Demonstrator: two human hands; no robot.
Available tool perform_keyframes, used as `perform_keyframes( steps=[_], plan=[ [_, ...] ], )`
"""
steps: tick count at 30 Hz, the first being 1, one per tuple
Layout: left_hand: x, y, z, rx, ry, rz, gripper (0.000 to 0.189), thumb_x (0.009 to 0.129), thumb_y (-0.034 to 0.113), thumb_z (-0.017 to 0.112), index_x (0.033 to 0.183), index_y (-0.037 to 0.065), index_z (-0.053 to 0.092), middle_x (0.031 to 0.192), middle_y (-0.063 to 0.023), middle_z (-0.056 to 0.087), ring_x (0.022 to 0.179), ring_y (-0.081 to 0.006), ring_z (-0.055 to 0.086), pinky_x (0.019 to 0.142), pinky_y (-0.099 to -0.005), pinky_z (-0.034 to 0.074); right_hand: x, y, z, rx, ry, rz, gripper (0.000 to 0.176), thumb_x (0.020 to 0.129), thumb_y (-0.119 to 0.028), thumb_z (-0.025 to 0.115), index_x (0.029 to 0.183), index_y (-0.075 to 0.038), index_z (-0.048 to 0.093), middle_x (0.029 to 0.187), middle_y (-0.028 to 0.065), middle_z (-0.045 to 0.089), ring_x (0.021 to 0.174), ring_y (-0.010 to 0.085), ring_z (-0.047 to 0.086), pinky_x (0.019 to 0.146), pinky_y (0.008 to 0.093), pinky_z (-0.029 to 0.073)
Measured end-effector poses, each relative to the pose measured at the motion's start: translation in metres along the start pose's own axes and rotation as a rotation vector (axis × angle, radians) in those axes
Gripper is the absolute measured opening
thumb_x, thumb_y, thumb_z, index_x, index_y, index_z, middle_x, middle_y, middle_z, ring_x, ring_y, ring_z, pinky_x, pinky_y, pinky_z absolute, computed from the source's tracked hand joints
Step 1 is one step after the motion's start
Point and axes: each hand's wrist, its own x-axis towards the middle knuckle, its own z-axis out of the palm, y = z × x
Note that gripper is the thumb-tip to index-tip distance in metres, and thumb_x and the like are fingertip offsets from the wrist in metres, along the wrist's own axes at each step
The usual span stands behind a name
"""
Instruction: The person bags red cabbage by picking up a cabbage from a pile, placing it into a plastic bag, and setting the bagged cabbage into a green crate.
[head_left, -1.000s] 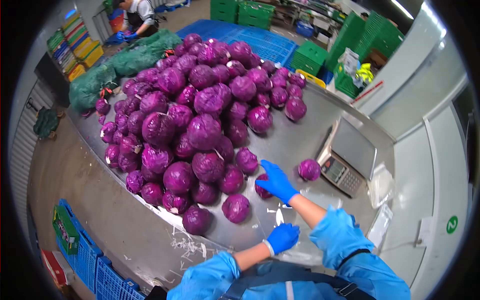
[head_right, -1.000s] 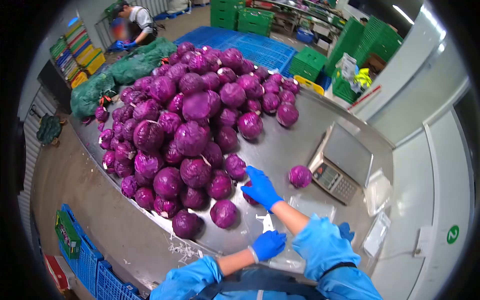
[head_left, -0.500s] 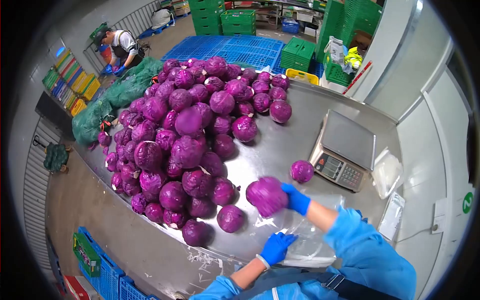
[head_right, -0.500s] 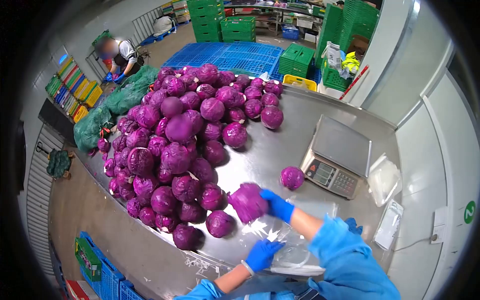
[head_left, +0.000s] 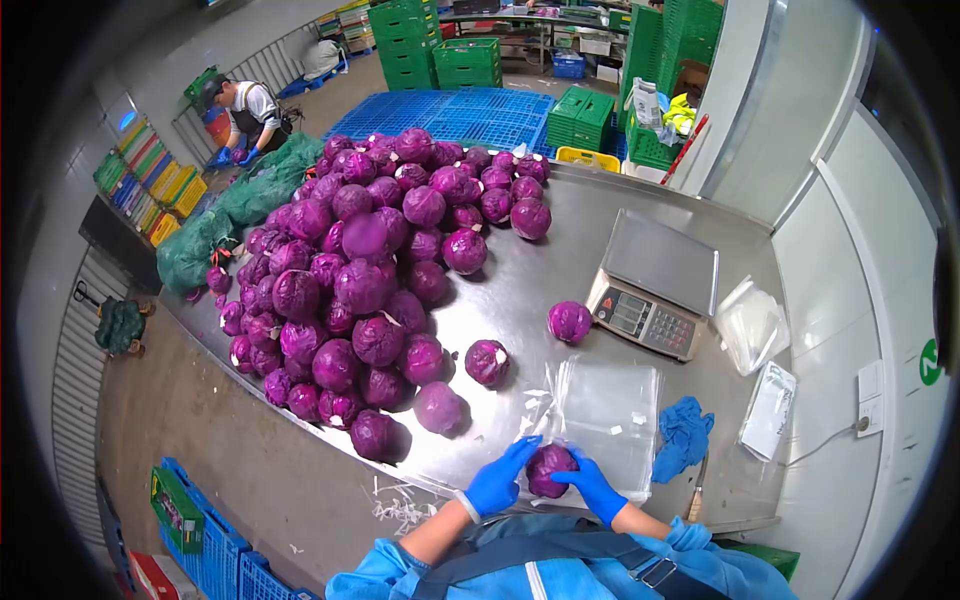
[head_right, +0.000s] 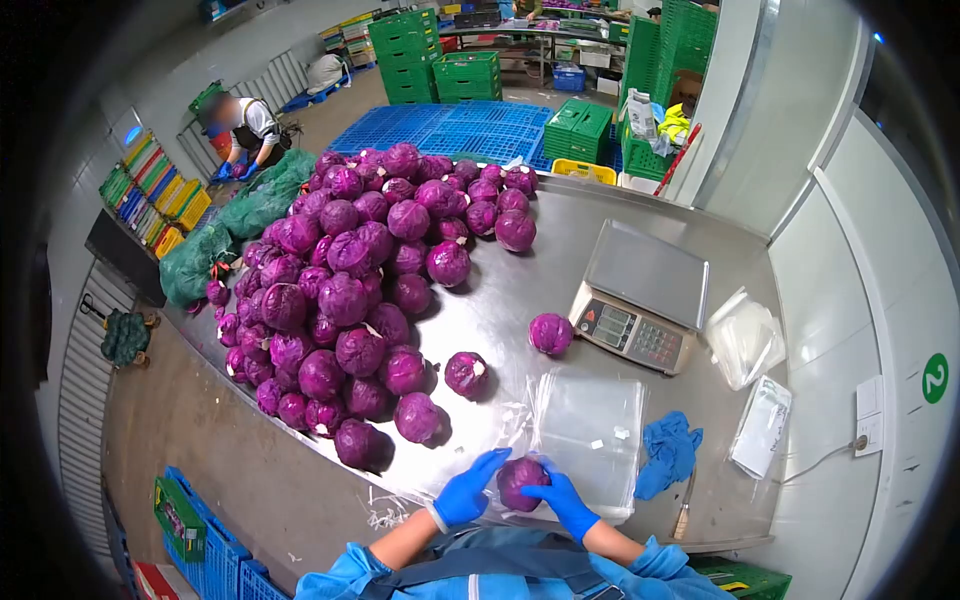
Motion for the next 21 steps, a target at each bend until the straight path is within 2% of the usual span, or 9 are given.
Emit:
perform_keyframes(
  steps=[3,4,7,11,12,15,16,19,21],
  plan=[
    [-0.006,0.031,0.017,0.059,-0.092,0.01,0.087,0.065,-0.01,0.043,0.146,0.02,0.027,0.147,-0.0162,0.032,0.114,-0.0357,0.055,0.082,-0.0406,0.051,0.011,0.023,-0.007,0.088,0.019,0.355,0.056,0.085,-0.018,0.064,0.134,-0.002,0.043,0.122,0.0118,0.055,0.103,0.0197,0.058,0.09,0.0324,0.048],
    [-0.009,0.03,0.019,0.064,-0.128,-0.055,0.088,0.064,-0.011,0.042,0.146,0.018,0.027,0.147,-0.0162,0.032,0.119,-0.0347,0.051,0.088,-0.0397,0.049,0.01,0.019,-0.008,-0.073,-0.004,0.317,0.056,0.086,-0.022,0.063,0.134,-0.001,0.042,0.12,0.0138,0.056,0.101,0.0225,0.06,0.09,0.0335,0.048],
    [-0.014,0.022,-0.007,-0.004,0.047,0.033,0.089,0.062,-0.012,0.041,0.146,0.013,0.028,0.147,-0.0157,0.032,0.131,-0.0322,0.039,0.102,-0.0373,0.038,-0.002,-0.008,-0.01,-0.548,-0.041,0.175,0.06,0.088,-0.034,0.06,0.133,0.001,0.04,0.115,0.0199,0.059,0.094,0.0311,0.064,0.089,0.0369,0.048],
    [-0.017,0.025,-0.031,-0.24,0.231,0.095,0.088,0.06,-0.013,0.04,0.145,0.008,0.028,0.148,-0.0147,0.032,0.14,-0.0285,0.023,0.113,-0.0352,0.022,-0.008,-0.033,0.01,-1.25,0.025,-0.497,0.079,0.083,-0.04,0.065,0.138,0.004,0.03,0.136,0.0275,0.04,0.108,0.0356,0.058,0.09,0.0385,0.047],
    [-0.016,0.015,-0.035,-0.257,0.26,0.067,0.09,0.06,-0.013,0.041,0.146,0.009,0.028,0.149,-0.0139,0.029,0.14,-0.0282,0.025,0.113,-0.0351,0.022,-0.012,-0.063,0.029,-1.247,0.0,-0.507,0.069,0.083,-0.04,0.066,0.135,-0.001,0.042,0.127,0.0236,0.052,0.104,0.0339,0.06,0.09,0.038,0.048],
    [-0.016,-0.012,-0.045,-0.35,0.24,0.042,0.088,0.061,-0.012,0.042,0.146,0.008,0.027,0.151,-0.0132,0.026,0.14,-0.0268,0.024,0.113,-0.0351,0.021,0.012,-0.106,0.046,-0.869,-0.593,-0.002,0.044,0.087,-0.035,0.063,0.119,-0.007,0.061,0.109,0.0167,0.065,0.097,0.0296,0.064,0.089,0.0379,0.048],
    [-0.014,-0.008,-0.054,-0.328,0.236,0.046,0.088,0.063,-0.01,0.043,0.147,0.008,0.025,0.152,-0.0123,0.024,0.141,-0.0262,0.023,0.113,-0.0355,0.02,0.015,-0.132,0.06,-0.696,-0.475,-0.049,0.024,0.088,-0.027,0.063,0.103,-0.01,0.07,0.095,0.0101,0.07,0.091,0.0221,0.066,0.086,0.0349,0.049],
    [-0.01,-0.017,-0.071,-0.531,0.217,0.238,0.087,0.065,-0.008,0.044,0.147,0.007,0.022,0.152,-0.013,0.023,0.141,-0.0264,0.022,0.114,-0.0365,0.018,0.074,-0.153,0.069,-0.292,-0.172,-0.127,0.024,0.085,-0.016,0.068,0.106,-0.003,0.068,0.096,0.0101,0.069,0.093,0.0161,0.064,0.084,0.0301,0.05],
    [-0.011,-0.042,-0.068,-0.508,0.192,0.178,0.087,0.065,-0.002,0.045,0.148,0.008,0.019,0.152,-0.0147,0.022,0.141,-0.0286,0.02,0.115,-0.0384,0.016,0.123,-0.181,0.097,-0.581,-0.038,-0.359,0.035,0.083,-0.019,0.07,0.113,-0.001,0.063,0.1,0.011,0.068,0.096,0.0184,0.063,0.087,0.0325,0.049]
  ],
)
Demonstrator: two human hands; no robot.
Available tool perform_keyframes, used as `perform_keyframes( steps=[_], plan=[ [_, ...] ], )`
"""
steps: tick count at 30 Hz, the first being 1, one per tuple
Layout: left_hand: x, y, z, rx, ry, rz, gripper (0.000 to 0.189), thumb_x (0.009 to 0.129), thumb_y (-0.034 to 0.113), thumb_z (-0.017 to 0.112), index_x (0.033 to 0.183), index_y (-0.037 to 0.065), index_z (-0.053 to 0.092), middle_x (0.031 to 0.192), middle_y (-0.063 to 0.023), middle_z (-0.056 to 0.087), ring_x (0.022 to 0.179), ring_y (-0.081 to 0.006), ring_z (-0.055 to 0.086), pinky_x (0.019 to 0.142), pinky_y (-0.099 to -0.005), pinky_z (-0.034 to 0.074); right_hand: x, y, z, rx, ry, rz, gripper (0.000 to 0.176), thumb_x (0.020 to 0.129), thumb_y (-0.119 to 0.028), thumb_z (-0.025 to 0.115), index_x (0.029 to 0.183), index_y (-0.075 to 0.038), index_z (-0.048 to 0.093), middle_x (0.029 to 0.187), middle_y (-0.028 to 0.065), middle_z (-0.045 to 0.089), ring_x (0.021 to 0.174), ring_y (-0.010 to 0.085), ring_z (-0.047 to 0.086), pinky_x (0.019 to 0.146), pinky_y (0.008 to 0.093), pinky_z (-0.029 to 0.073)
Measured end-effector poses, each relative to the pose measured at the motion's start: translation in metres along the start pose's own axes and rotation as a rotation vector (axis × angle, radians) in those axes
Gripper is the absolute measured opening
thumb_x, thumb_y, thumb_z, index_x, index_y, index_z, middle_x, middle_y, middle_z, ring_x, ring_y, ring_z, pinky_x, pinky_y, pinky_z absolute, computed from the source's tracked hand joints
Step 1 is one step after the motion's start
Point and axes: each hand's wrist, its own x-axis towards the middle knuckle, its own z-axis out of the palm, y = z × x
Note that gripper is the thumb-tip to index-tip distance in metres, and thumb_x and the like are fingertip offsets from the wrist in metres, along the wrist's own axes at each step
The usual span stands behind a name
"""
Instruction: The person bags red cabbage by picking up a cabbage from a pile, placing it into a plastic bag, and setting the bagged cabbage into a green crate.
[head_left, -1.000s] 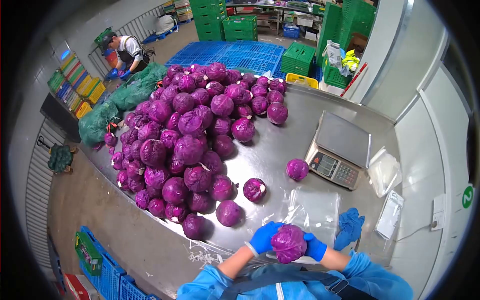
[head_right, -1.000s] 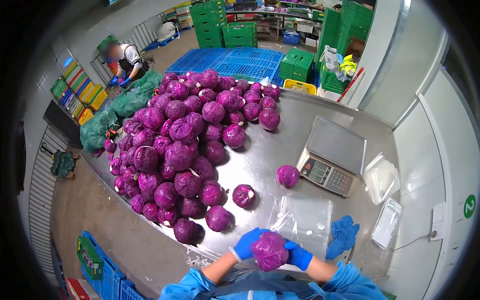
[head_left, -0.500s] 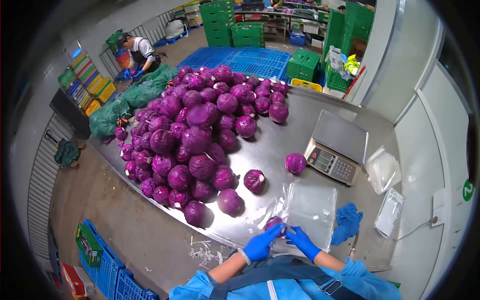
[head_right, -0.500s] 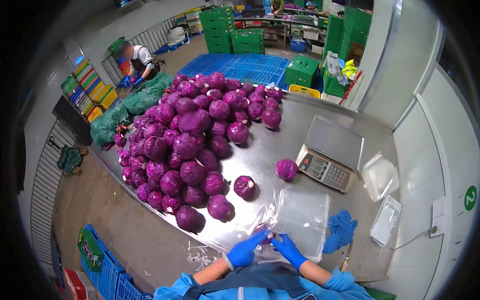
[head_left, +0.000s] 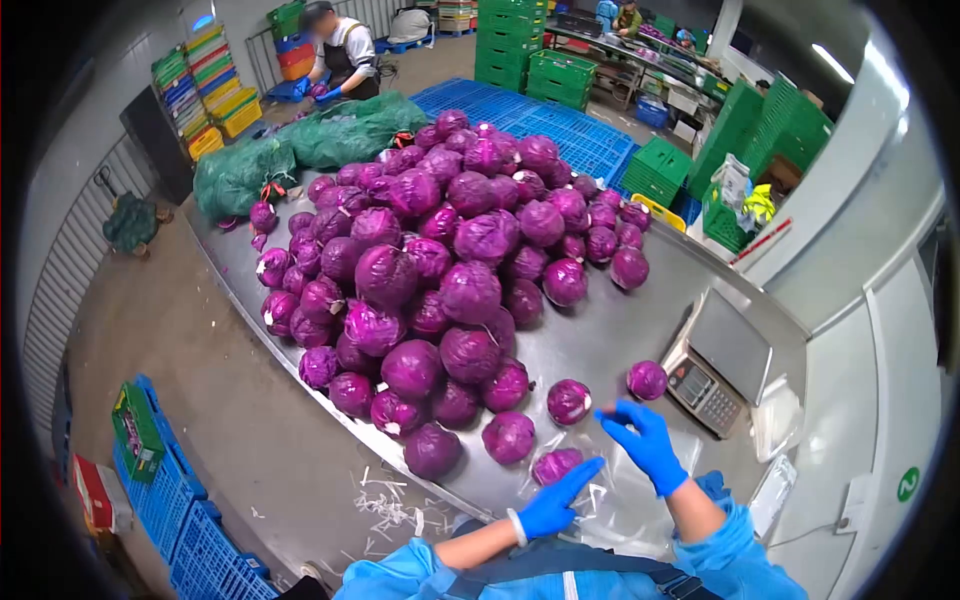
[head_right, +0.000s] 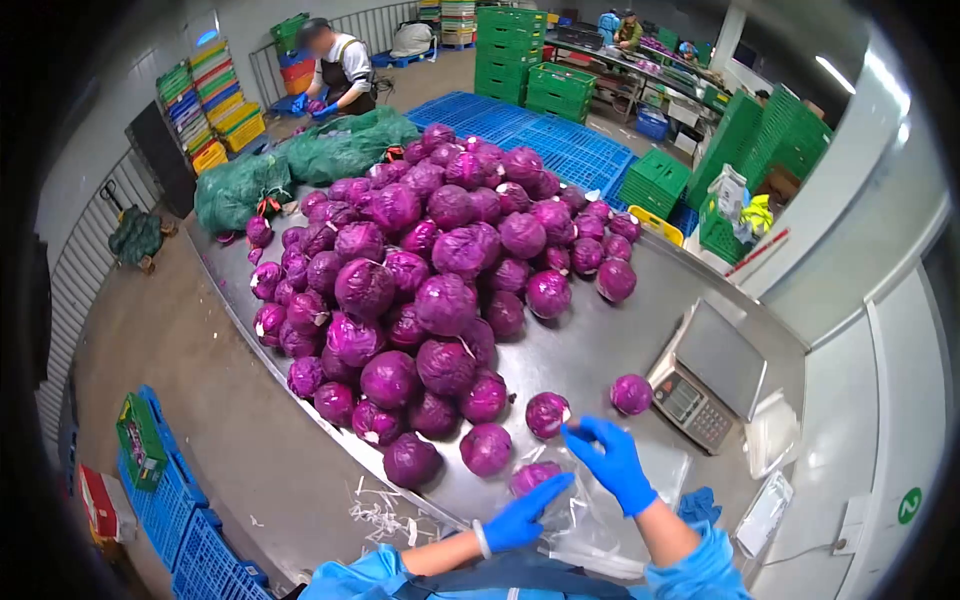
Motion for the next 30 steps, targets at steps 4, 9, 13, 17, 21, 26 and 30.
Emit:
perform_keyframes(
  steps=[4,9,13,17,21,26,30],
  plan=[
    [-0.001,-0.021,0.001,0.018,-0.076,-0.027,0.092,0.062,-0.004,0.044,0.148,0.008,0.017,0.152,-0.015,0.022,0.141,-0.0286,0.02,0.115,-0.0385,0.016,0.112,-0.023,0.054,-0.158,-0.15,-0.182,0.068,0.08,-0.027,0.074,0.135,-0.003,0.042,0.131,0.0149,0.05,0.12,0.0252,0.05,0.1,0.0375,0.04],
    [0.001,-0.028,-0.017,-0.093,-0.117,-0.012,0.093,0.062,-0.008,0.042,0.149,0.012,0.016,0.152,-0.0146,0.021,0.141,-0.0303,0.021,0.113,-0.0371,0.022,0.276,-0.025,0.101,-0.284,0.013,-0.518,0.079,0.079,-0.033,0.074,0.137,0.001,0.034,0.137,0.0209,0.041,0.13,0.0319,0.038,0.107,0.0407,0.031],
    [0.009,-0.048,-0.024,-0.181,-0.174,0.008,0.092,0.064,-0.012,0.04,0.149,0.011,0.015,0.152,-0.0149,0.022,0.14,-0.0309,0.021,0.113,-0.0359,0.023,0.4,-0.058,0.108,-0.213,0.138,-0.36,0.084,0.076,-0.037,0.075,0.137,0.004,0.033,0.136,0.0249,0.041,0.127,0.0342,0.04,0.106,0.0417,0.033],
    [0.023,-0.093,-0.002,-0.257,-0.096,0.1,0.074,0.074,-0.002,0.049,0.144,0.005,0.029,0.147,-0.0171,0.032,0.136,-0.0317,0.031,0.111,-0.0399,0.025,0.502,-0.062,0.122,-0.268,0.269,-0.487,0.07,0.073,-0.032,0.077,0.125,0.005,0.046,0.123,0.0264,0.052,0.114,0.0365,0.052,0.096,0.0423,0.041],
    [0.032,-0.102,-0.016,-0.339,-0.151,0.057,0.071,0.075,0.002,0.051,0.143,0.005,0.03,0.145,-0.0175,0.034,0.135,-0.0314,0.032,0.11,-0.0396,0.026,0.564,-0.081,0.137,-0.097,0.309,-0.12,0.08,0.072,-0.031,0.078,0.129,0.006,0.037,0.12,0.022,0.054,0.102,0.0288,0.058,0.081,0.0426,0.052],
    [0.036,-0.115,-0.032,-0.387,-0.147,0.051,0.069,0.077,0.007,0.053,0.142,0.005,0.032,0.143,-0.0181,0.037,0.134,-0.0311,0.034,0.11,-0.0392,0.026,0.625,-0.058,0.148,-0.293,0.303,-0.109,0.074,0.064,-0.037,0.083,0.119,0.004,0.056,0.115,0.0156,0.062,0.101,0.0256,0.06,0.089,0.038,0.048],
    [0.035,-0.115,-0.028,-0.395,-0.129,0.038,0.067,0.079,0.011,0.055,0.142,0.005,0.034,0.142,-0.0186,0.039,0.133,-0.0308,0.036,0.11,-0.0388,0.027,0.622,-0.046,0.119,-0.072,0.11,-0.296,0.036,0.077,-0.022,0.073,0.106,-0.002,0.067,0.101,0.0077,0.069,0.088,0.0183,0.065,0.082,0.0311,0.051]
  ],
)
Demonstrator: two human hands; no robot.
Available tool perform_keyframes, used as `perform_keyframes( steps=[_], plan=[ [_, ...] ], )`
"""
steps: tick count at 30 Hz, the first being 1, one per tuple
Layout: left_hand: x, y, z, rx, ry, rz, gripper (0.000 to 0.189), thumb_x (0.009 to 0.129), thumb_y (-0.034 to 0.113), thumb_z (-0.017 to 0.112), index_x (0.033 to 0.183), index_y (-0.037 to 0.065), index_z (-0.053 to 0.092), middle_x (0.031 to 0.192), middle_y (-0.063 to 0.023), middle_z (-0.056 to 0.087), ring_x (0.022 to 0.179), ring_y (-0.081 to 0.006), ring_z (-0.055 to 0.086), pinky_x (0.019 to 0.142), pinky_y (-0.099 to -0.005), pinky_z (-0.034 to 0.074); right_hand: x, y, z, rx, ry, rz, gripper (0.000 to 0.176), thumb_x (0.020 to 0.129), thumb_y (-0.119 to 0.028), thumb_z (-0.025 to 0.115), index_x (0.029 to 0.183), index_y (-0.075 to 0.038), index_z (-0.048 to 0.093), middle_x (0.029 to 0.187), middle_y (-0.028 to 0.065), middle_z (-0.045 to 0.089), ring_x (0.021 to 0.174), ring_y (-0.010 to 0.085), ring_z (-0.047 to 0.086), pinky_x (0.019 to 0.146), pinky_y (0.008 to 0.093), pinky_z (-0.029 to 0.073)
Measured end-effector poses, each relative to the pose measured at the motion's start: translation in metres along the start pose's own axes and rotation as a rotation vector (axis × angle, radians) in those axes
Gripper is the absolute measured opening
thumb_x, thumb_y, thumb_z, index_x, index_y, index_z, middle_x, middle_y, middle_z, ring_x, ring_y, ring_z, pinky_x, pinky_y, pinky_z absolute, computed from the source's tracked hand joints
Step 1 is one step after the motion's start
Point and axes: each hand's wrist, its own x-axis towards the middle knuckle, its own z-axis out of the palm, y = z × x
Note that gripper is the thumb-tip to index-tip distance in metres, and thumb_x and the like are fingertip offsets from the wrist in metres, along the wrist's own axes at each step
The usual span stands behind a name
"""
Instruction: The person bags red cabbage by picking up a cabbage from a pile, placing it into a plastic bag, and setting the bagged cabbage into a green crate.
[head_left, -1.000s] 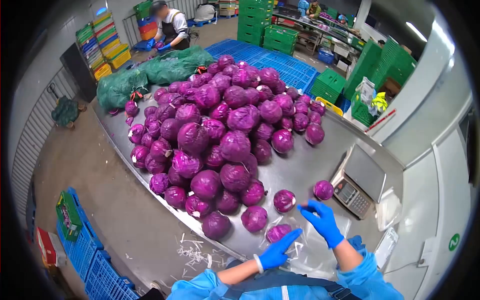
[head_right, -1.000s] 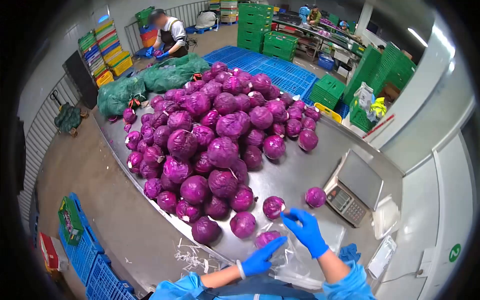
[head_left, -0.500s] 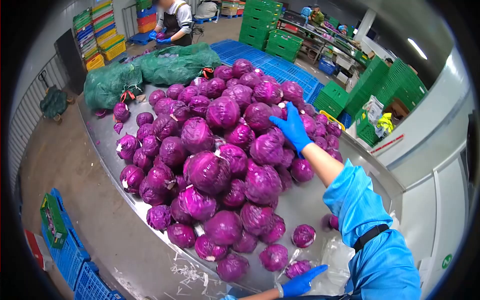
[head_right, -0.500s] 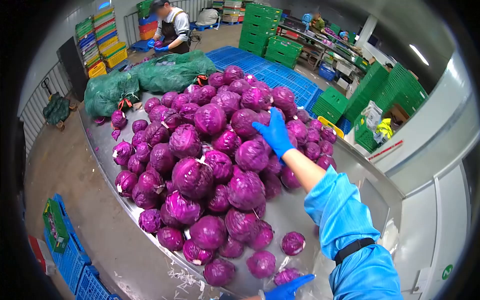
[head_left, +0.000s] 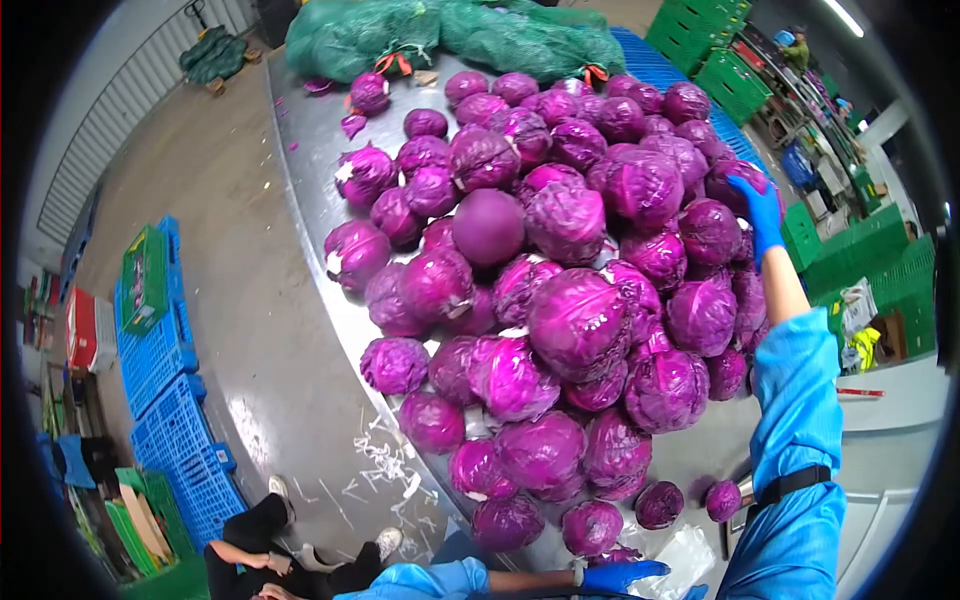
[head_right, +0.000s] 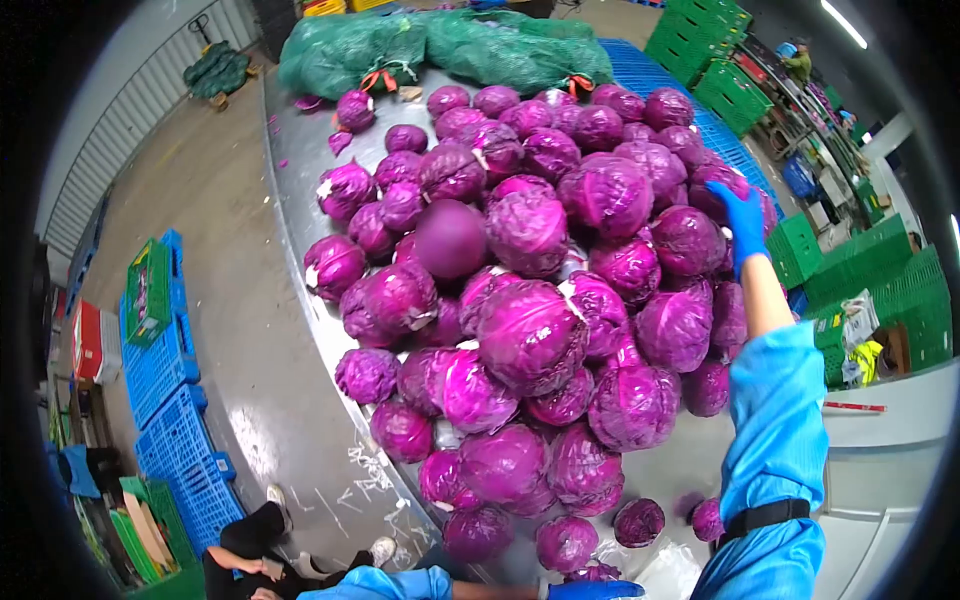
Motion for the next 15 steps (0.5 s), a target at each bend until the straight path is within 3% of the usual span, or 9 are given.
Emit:
perform_keyframes(
  steps=[2,3,5,6,7,10,13,14,15],
  plan=[
    [0.001,-0.007,0.007,-0.012,-0.001,-0.01,0.066,0.08,0.013,0.056,0.141,0.005,0.034,0.141,-0.0188,0.04,0.132,-0.0306,0.036,0.11,-0.0386,0.027,-0.018,0.0,-0.033,0.161,-0.03,-0.251,0.028,0.082,-0.014,0.066,0.107,-0.002,0.066,0.103,0.0075,0.068,0.093,0.0166,0.064,0.085,0.0288,0.049],
    [0.006,-0.013,0.008,-0.112,-0.013,-0.032,0.07,0.074,0.001,0.049,0.142,0.005,0.032,0.142,-0.0187,0.039,0.133,-0.031,0.035,0.11,-0.0376,0.028,-0.051,-0.02,-0.049,0.323,0.012,-0.038,0.033,0.086,-0.015,0.06,0.117,-0.003,0.06,0.114,0.0091,0.063,0.103,0.0176,0.06,0.091,0.0298,0.046],
    [0.001,0.009,-0.003,-0.039,-0.012,0.033,0.073,0.072,-0.005,0.046,0.142,0.004,0.031,0.142,-0.0182,0.039,0.134,-0.0302,0.035,0.11,-0.0371,0.028,-0.127,-0.045,-0.092,0.892,-0.175,0.252,0.045,0.088,-0.016,0.056,0.13,-0.001,0.048,0.129,0.014,0.054,0.118,0.0252,0.053,0.102,0.0406,0.042],
    [-0.001,0.02,-0.009,-0.002,-0.01,0.066,0.074,0.07,-0.008,0.044,0.142,0.003,0.031,0.142,-0.0179,0.039,0.134,-0.0298,0.034,0.11,-0.0368,0.028,-0.181,-0.046,-0.111,0.872,-0.203,0.257,0.045,0.09,-0.02,0.052,0.131,-0.002,0.046,0.13,0.0139,0.052,0.12,0.0258,0.051,0.103,0.0421,0.04],
    [0.0,0.02,-0.004,0.035,-0.018,-0.024,0.077,0.069,-0.008,0.045,0.144,0.004,0.028,0.145,-0.0162,0.035,0.137,-0.0285,0.03,0.112,-0.037,0.025,-0.234,-0.048,-0.13,0.853,-0.23,0.262,0.046,0.092,-0.024,0.048,0.132,-0.003,0.045,0.132,0.0138,0.05,0.122,0.0264,0.048,0.104,0.0435,0.038],
    [-0.002,0.029,0.005,0.106,0.031,-0.131,0.073,0.072,-0.005,0.046,0.143,0.003,0.029,0.146,-0.0164,0.035,0.135,-0.0285,0.034,0.111,-0.0374,0.027,-0.413,-0.105,-0.128,1.151,-0.432,0.409,0.067,0.088,-0.057,0.043,0.137,-0.012,0.04,0.135,0.0158,0.045,0.119,0.0308,0.047,0.104,0.0508,0.034],
    [0.001,0.068,0.0,0.184,0.031,-0.24,0.067,0.082,0.007,0.054,0.144,0.006,0.028,0.146,-0.0157,0.034,0.133,-0.0275,0.037,0.11,-0.04,0.029,-0.575,-0.099,-0.151,1.038,-0.042,0.884,0.085,0.074,-0.064,0.053,0.14,-0.013,0.036,0.139,0.0165,0.042,0.126,0.0376,0.041,0.106,0.0568,0.029],
    [-0.003,0.073,0.002,0.085,0.098,-0.191,0.066,0.085,0.013,0.057,0.144,0.006,0.028,0.146,-0.0154,0.034,0.133,-0.0273,0.037,0.109,-0.0408,0.03,-0.607,-0.116,-0.154,1.32,-0.12,0.98,0.075,0.077,-0.049,0.059,0.139,-0.012,0.037,0.137,0.0168,0.043,0.126,0.0357,0.042,0.109,0.0535,0.029],
    [-0.006,0.071,0.004,0.064,0.166,-0.066,0.068,0.087,0.02,0.06,0.145,0.007,0.026,0.145,-0.0147,0.035,0.133,-0.027,0.037,0.11,-0.0411,0.03,-0.623,-0.128,-0.151,1.389,-0.068,0.998,0.075,0.076,-0.046,0.06,0.139,-0.012,0.036,0.138,0.0168,0.043,0.127,0.0358,0.041,0.109,0.0535,0.028]
  ],
)
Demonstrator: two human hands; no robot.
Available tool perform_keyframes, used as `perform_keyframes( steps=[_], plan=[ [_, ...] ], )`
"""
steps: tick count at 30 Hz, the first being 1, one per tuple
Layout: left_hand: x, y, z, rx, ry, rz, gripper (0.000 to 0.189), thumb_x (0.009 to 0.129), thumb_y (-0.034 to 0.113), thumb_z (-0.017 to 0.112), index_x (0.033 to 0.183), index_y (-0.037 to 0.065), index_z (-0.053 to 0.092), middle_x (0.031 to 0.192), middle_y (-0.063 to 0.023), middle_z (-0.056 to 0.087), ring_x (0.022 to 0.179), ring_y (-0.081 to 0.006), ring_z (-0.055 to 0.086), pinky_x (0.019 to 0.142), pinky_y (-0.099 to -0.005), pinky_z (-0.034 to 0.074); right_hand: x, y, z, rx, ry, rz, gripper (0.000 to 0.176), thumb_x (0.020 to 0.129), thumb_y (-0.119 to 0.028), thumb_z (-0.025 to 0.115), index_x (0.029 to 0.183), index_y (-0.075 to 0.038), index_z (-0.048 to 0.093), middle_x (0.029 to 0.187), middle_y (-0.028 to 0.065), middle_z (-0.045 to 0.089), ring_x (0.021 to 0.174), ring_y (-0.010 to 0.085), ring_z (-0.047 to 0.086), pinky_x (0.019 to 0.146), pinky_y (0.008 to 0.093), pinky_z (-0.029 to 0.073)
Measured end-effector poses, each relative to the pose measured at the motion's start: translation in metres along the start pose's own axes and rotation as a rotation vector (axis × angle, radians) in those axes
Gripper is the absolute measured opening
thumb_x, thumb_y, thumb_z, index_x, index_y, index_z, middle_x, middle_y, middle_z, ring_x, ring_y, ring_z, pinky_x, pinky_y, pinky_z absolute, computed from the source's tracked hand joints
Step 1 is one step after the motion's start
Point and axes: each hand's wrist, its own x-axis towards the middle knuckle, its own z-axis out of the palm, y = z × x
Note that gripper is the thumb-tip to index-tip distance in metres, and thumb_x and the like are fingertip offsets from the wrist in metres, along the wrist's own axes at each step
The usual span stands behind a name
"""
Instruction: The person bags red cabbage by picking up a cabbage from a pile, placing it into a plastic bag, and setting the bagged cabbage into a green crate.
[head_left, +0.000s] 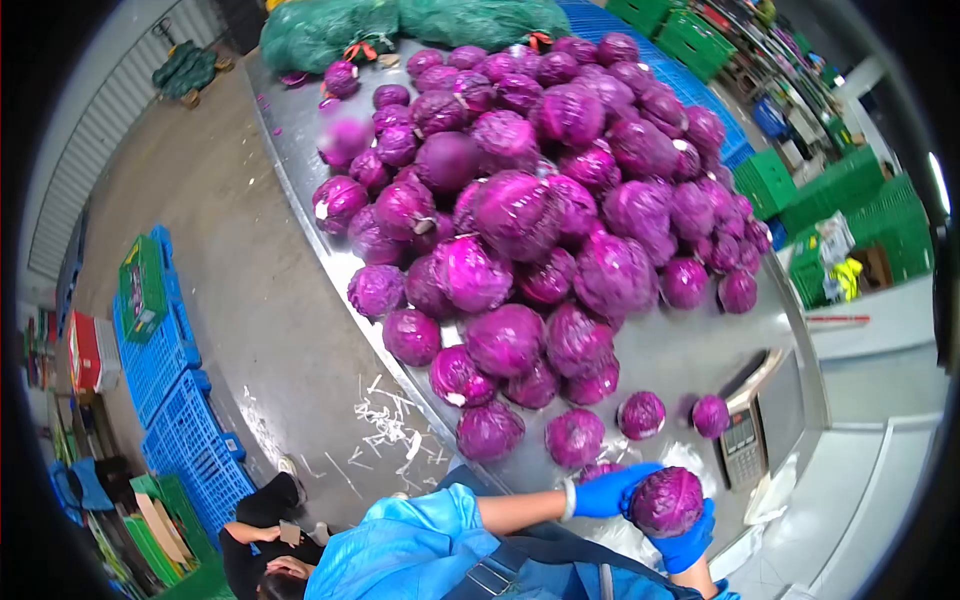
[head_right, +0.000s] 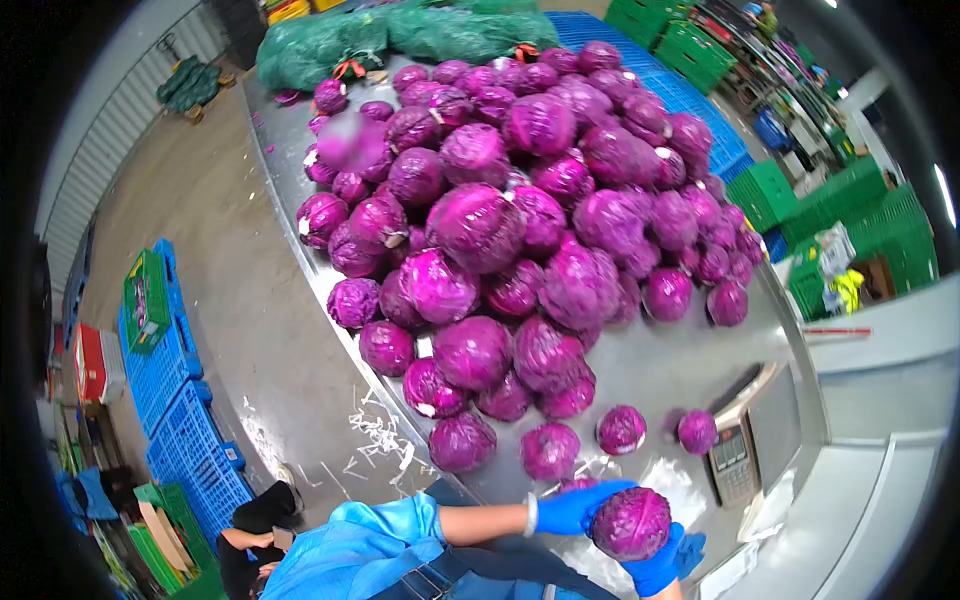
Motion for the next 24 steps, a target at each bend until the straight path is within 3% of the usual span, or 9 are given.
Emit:
perform_keyframes(
  steps=[5,9,14,15,17,19,21,23,24],
  plan=[
    [-0.028,0.024,0.028,0.329,0.019,0.007,0.08,0.076,0.0,0.057,0.147,0.011,0.021,0.148,-0.0152,0.03,0.136,-0.0304,0.032,0.108,-0.041,0.032,-0.055,0.04,-0.042,0.009,0.181,-0.126,0.077,0.074,-0.039,0.064,0.14,-0.011,0.034,0.139,0.0165,0.042,0.129,0.0379,0.039,0.11,0.0596,0.023],
    [-0.05,0.032,0.072,0.395,-0.074,-0.065,0.086,0.07,-0.008,0.05,0.148,0.013,0.02,0.15,-0.0163,0.026,0.136,-0.0328,0.031,0.108,-0.0401,0.032,-0.082,0.063,-0.044,-0.505,0.547,-0.115,0.064,0.085,-0.03,0.06,0.138,-0.006,0.034,0.135,0.0151,0.045,0.118,0.0337,0.052,0.08,0.0511,0.055],
    [-0.053,0.028,0.101,0.243,-0.107,-0.026,0.089,0.062,-0.01,0.046,0.146,0.007,0.024,0.149,-0.0166,0.028,0.138,-0.0282,0.028,0.113,-0.0374,0.023,-0.127,0.088,-0.078,-0.537,0.627,-0.096,0.062,0.091,-0.034,0.057,0.138,-0.002,0.033,0.125,0.0185,0.051,0.086,0.0313,0.067,0.059,0.0404,0.059],
    [-0.045,0.03,0.103,0.251,-0.058,0.036,0.087,0.061,-0.008,0.046,0.145,0.004,0.025,0.146,-0.016,0.032,0.138,-0.0263,0.028,0.113,-0.0359,0.02,-0.135,0.082,-0.065,-0.723,0.63,-0.173,0.061,0.089,-0.03,0.061,0.137,-0.001,0.036,0.128,0.0197,0.049,0.097,0.0301,0.064,0.071,0.0402,0.057],
    [-0.027,0.032,0.099,0.303,-0.043,0.086,0.084,0.063,-0.005,0.049,0.144,0.004,0.029,0.143,-0.0163,0.037,0.135,-0.0268,0.033,0.112,-0.0351,0.023,-0.139,0.081,-0.063,-1.548,0.732,-0.907,0.063,0.083,-0.026,0.068,0.135,0.0,0.041,0.128,0.0197,0.05,0.108,0.0308,0.058,0.085,0.0404,0.05],
    [-0.02,0.063,0.103,0.142,-0.118,-0.11,0.08,0.063,-0.003,0.052,0.141,0.002,0.033,0.142,-0.0158,0.04,0.134,-0.0265,0.035,0.11,-0.0352,0.026,-0.138,0.055,-0.021,-1.938,0.881,-1.142,0.069,0.079,-0.025,0.071,0.134,0.001,0.041,0.127,0.0192,0.052,0.114,0.0328,0.052,0.094,0.0401,0.043],
    [-0.022,0.07,0.11,0.26,-0.214,-0.034,0.077,0.064,-0.005,0.05,0.14,0.003,0.037,0.141,-0.0149,0.042,0.132,-0.027,0.039,0.109,-0.0357,0.028,-0.127,0.046,-0.035,-2.053,0.917,-1.21,0.045,0.079,-0.028,0.068,0.114,-0.002,0.058,0.105,0.0183,0.063,0.097,0.0341,0.06,0.081,0.0399,0.048],
    [-0.026,0.074,0.113,0.457,-0.321,0.074,0.076,0.064,-0.009,0.046,0.138,0.006,0.04,0.139,-0.0142,0.044,0.13,-0.0279,0.042,0.108,-0.0362,0.031,-0.123,0.052,-0.08,-1.946,0.775,-0.53,0.025,0.081,-0.031,0.063,0.083,-0.006,0.065,0.082,0.0174,0.064,0.077,0.0345,0.061,0.066,0.0433,0.047],
    [-0.034,0.078,0.114,0.507,-0.32,0.053,0.076,0.062,-0.011,0.043,0.136,0.008,0.044,0.137,-0.0138,0.046,0.128,-0.0304,0.044,0.105,-0.0368,0.036,-0.12,0.067,-0.107,-1.757,0.748,-0.625,0.03,0.083,-0.032,0.059,0.065,-0.007,0.061,0.067,0.0158,0.06,0.065,0.0358,0.059,0.058,0.0474,0.045]
  ],
)
